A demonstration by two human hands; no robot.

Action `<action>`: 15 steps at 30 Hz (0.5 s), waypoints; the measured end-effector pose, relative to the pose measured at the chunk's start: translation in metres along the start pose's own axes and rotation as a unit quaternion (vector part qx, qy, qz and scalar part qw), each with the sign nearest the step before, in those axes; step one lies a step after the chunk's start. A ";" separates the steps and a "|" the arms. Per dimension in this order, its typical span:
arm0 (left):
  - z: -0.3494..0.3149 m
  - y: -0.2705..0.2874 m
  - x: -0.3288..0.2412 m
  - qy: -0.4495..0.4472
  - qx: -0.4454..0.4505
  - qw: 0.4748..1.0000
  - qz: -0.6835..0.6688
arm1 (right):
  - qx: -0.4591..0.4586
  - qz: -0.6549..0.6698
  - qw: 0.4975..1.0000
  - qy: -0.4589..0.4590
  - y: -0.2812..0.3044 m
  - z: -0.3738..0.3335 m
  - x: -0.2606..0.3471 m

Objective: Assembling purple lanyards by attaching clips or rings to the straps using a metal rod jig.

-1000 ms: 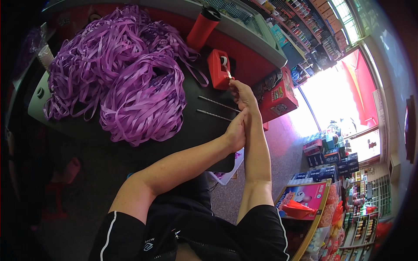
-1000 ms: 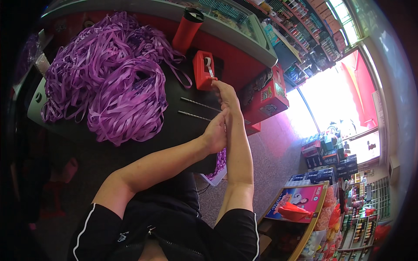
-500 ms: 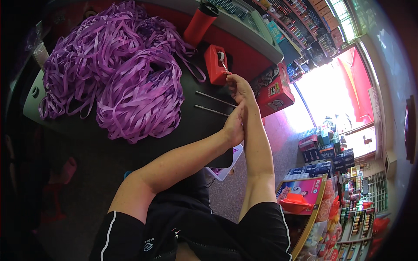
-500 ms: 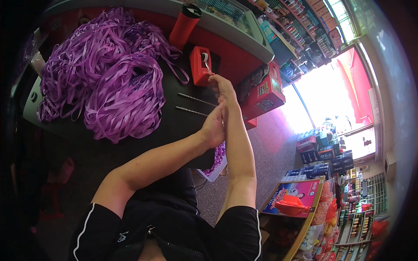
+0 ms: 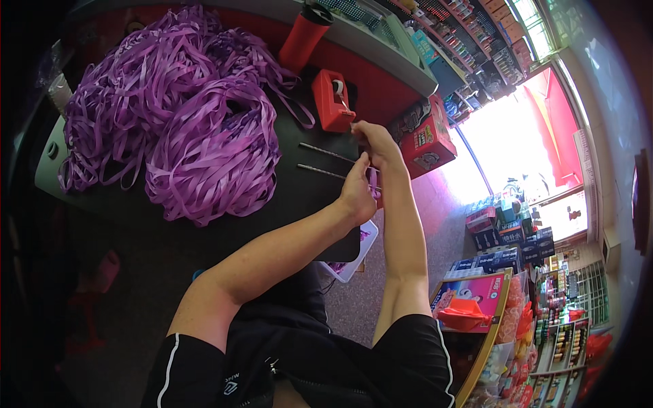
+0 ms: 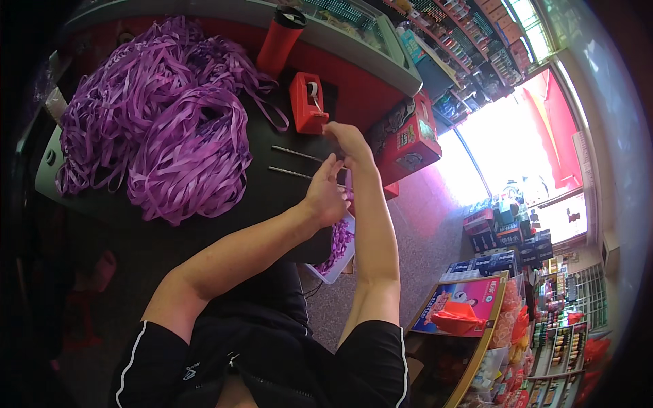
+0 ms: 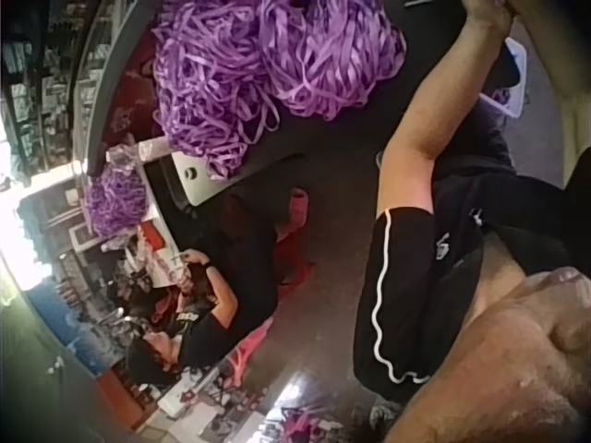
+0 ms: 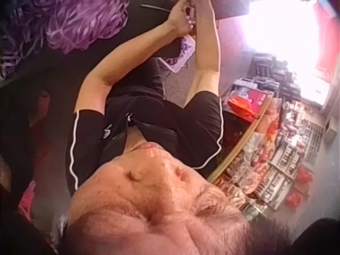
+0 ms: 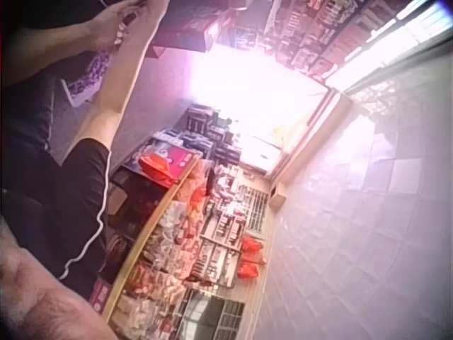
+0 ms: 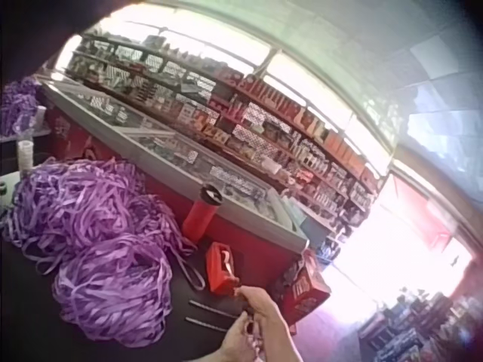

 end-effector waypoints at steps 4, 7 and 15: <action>0.009 0.021 -0.003 0.000 -0.044 0.999 0.016 | -0.004 -0.045 0.997 0.068 0.027 -0.067 0.029; 0.013 0.029 0.001 0.010 -0.030 0.999 0.018 | 0.035 -0.095 0.989 0.110 0.043 -0.095 0.029; 0.019 0.046 0.004 -0.013 -0.074 0.995 0.070 | 0.043 -0.269 0.946 0.177 0.042 -0.127 0.021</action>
Point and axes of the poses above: each hand's wrist, its own z-axis towards the middle knuckle, its own y-axis out of the back of the hand, x = y × z, the point moved 8 cm from there along z, towards the middle knuckle, and after that the axes turned 12 degrees about -z, right-handed, at the moved point
